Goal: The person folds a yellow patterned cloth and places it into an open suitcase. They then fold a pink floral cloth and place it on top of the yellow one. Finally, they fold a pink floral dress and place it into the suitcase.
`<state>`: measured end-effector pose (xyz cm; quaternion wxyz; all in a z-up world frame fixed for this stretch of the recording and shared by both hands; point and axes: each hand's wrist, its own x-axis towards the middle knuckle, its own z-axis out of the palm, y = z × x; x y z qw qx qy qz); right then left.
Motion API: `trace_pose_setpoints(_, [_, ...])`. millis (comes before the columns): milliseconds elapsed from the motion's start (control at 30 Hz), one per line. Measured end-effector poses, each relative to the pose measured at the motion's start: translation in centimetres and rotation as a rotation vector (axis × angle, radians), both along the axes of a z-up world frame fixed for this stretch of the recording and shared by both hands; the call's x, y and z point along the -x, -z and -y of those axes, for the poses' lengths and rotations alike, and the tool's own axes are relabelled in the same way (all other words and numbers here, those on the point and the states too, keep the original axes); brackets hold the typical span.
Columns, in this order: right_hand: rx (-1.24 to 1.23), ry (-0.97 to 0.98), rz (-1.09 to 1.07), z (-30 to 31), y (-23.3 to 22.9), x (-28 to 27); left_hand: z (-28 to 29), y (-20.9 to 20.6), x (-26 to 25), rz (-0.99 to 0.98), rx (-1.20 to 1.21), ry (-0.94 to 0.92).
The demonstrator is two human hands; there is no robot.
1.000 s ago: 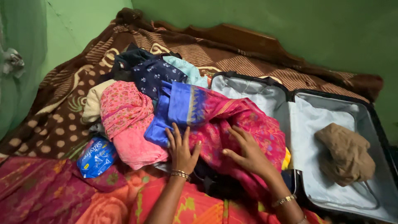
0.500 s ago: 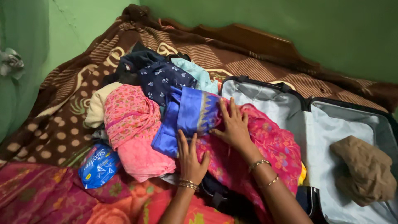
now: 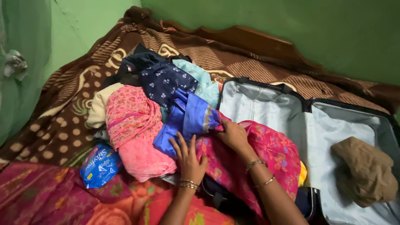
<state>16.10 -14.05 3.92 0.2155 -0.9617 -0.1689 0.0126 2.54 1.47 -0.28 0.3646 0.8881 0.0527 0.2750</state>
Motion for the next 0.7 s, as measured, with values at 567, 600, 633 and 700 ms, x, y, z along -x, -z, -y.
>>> trace_pose_setpoints(567, [-0.663,0.311,-0.064,6.4,-3.9,2.7,2.4,-5.8,0.7,0.215,-0.03,0.156])
trace_pose_setpoints(600, [-0.756,0.332,-0.048,6.9,-3.2,2.5,2.9,-6.5,0.4,0.24,-0.03,0.175])
trace_pose_setpoints(633, [-0.849,0.352,-0.031,7.5,-2.4,2.2,3.5,-7.3,-0.2,0.266,-0.029,0.192])
trace_pose_setpoints(700, [-1.095,0.326,-0.095,9.0,-1.0,1.1,4.5,-9.1,-1.9,0.335,-0.015,0.224])
